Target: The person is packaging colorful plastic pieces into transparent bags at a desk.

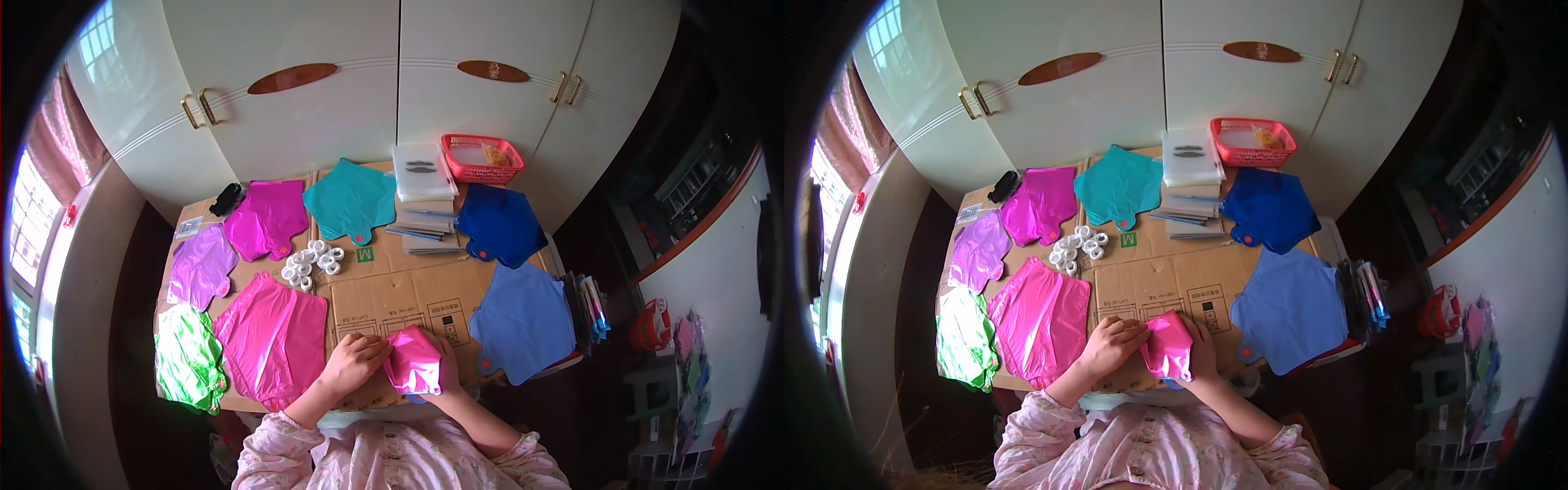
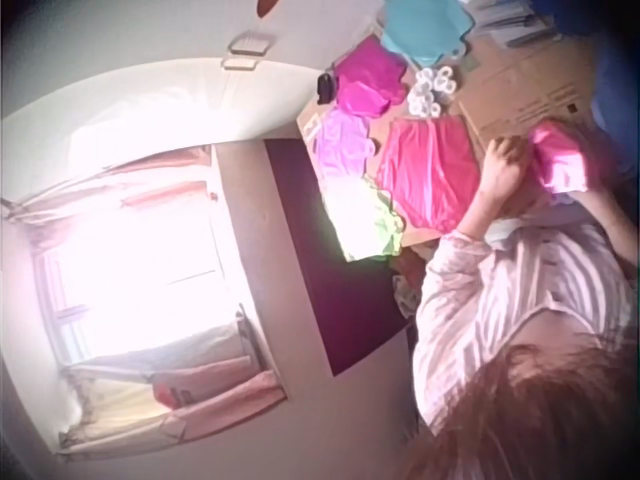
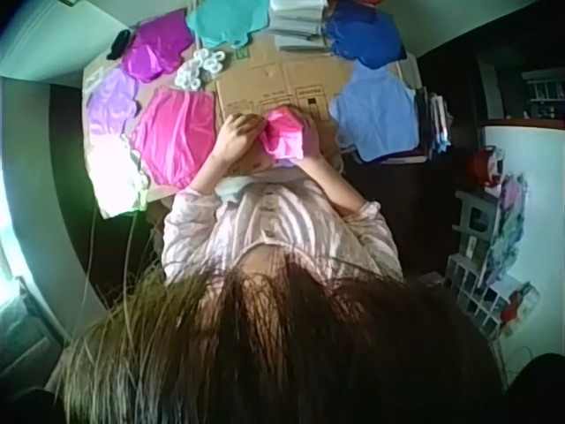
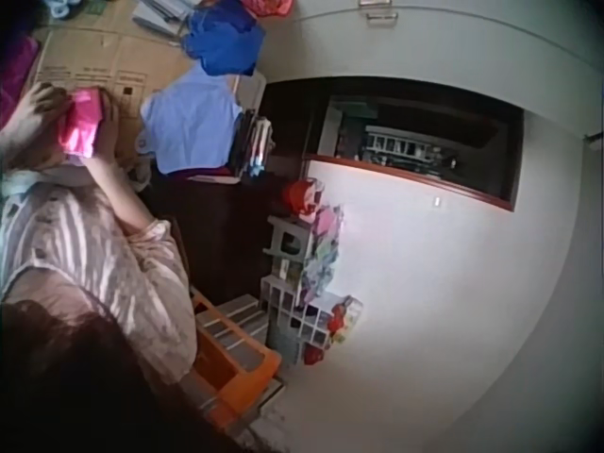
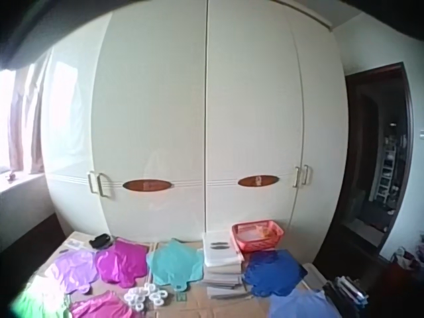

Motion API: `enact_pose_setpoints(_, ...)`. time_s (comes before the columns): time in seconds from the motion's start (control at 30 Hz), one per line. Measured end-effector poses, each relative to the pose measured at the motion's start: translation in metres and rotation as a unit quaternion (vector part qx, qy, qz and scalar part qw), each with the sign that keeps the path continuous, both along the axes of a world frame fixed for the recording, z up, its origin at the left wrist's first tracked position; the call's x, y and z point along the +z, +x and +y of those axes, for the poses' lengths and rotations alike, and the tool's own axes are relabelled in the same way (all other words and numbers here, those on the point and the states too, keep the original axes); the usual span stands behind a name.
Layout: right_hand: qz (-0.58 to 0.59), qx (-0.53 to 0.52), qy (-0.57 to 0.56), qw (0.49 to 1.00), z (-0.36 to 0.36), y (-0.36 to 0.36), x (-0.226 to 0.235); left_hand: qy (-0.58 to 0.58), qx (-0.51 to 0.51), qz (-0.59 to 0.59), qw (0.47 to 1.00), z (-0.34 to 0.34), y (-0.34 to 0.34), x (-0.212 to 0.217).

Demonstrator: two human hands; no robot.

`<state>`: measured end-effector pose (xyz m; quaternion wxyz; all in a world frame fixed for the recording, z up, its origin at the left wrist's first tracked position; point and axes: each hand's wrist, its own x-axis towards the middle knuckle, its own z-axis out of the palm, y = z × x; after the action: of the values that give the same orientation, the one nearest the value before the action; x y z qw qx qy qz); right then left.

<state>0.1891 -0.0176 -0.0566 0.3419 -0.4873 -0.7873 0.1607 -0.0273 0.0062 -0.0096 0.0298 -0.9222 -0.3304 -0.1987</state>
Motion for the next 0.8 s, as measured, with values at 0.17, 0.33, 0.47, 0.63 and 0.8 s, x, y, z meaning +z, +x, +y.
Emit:
enact_pose_setpoints(0.17,-0.139,-0.008,0.067,0.988,-0.006,0.004,0.021,-0.007,-0.016,0.032,0.999,-0.002,-0.004,-0.002)
enact_pose_setpoints(0.33,-0.184,-0.026,0.086,0.979,-0.004,0.005,-0.002,-0.018,-0.024,0.032,0.999,0.000,-0.007,-0.004)
enact_pose_setpoints(0.47,-0.196,-0.021,0.068,0.978,-0.006,0.004,0.003,-0.019,-0.013,0.062,0.998,-0.005,-0.007,0.003)
enact_pose_setpoints(0.63,-0.127,0.121,-0.084,0.981,0.001,0.025,0.036,-0.045,0.006,0.061,0.997,-0.013,-0.005,0.008)
enact_pose_setpoints(0.8,-0.076,0.250,-0.145,0.954,0.050,0.073,0.037,-0.056,0.010,0.066,0.996,-0.019,-0.004,0.014)
